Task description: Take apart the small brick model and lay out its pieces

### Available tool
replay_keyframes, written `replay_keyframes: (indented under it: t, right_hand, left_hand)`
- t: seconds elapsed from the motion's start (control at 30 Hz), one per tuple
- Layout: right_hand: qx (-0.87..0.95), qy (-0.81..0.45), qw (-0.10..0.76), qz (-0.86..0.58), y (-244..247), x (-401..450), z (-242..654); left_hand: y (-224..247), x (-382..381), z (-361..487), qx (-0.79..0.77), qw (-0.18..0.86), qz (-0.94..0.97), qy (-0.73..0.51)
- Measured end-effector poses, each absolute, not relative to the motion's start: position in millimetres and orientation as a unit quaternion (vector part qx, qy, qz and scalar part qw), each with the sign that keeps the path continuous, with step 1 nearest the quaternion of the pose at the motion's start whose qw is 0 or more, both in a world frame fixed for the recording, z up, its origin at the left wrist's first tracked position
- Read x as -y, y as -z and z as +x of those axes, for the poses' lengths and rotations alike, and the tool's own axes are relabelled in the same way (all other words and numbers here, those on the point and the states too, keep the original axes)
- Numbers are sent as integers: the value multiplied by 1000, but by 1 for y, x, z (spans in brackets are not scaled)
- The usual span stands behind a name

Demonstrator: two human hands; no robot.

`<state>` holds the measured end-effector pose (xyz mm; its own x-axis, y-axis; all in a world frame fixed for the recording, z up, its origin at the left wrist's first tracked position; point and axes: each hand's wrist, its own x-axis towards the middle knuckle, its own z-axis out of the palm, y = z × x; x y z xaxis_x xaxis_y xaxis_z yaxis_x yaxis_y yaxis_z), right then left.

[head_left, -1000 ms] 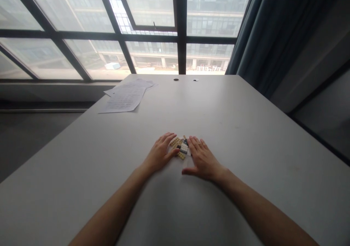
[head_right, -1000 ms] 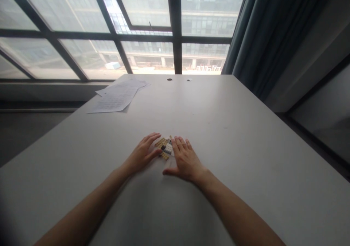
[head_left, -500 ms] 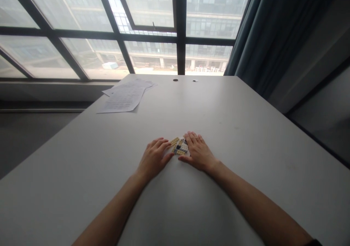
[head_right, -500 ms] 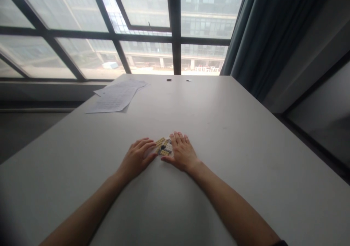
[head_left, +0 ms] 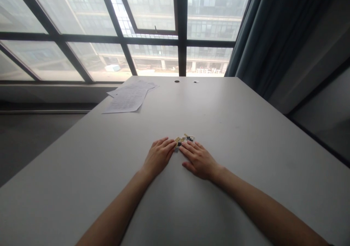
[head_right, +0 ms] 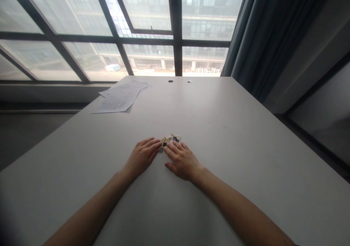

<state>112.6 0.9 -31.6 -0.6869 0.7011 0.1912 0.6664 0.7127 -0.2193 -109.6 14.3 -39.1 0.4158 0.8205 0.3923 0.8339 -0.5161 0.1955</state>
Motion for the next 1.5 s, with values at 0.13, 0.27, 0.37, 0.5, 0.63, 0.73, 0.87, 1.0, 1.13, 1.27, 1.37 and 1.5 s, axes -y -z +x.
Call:
replay_keyframes:
  t: [0.13,0.27,0.37,0.5,0.63,0.73,0.87,1.0,1.13,1.27,1.37,1.5]
  right_hand:
    - [912,-67,132,-383,34,-5,112]
    - [904,-59,133,-402,37,-7,112]
    - [908,-45,143,-392,34,-5,111]
    - [929,-34,133,-343,26,-2,108]
    - [946,-33,119,-299,21,-3,103]
    - [948,-40,122,-291,20,-5,102]
    - [944,-45,135,-299,23,-7,103]
    - [934,-51,151,-320,26,-4,104]
    - [913,-78,203,-344,28,9,109]
    - [859,-137,341,-357,28,30,115]
    - [778,-173,476,-371,24,46,116]
    - [741,-183,535,-363,22,58,111]
  left_hand:
    - [34,-13,-102,508,19,-832,222]
    - [34,-14,-97,529,25,-818,227]
    - [34,-14,-97,541,29,-807,234]
    - [36,-13,-104,533,23,-812,237]
    - [36,-13,-117,496,7,-842,209]
    - [32,-4,-122,515,15,-834,199]
    - [25,18,-120,524,10,-830,191]
    - [28,27,-118,548,-6,-808,218]
    - [33,22,-122,524,-77,-819,222]
    - [23,26,-113,524,-212,-760,321]
    - [13,39,-91,490,-450,-596,449]
    - [11,61,-57,349,-693,-364,516]
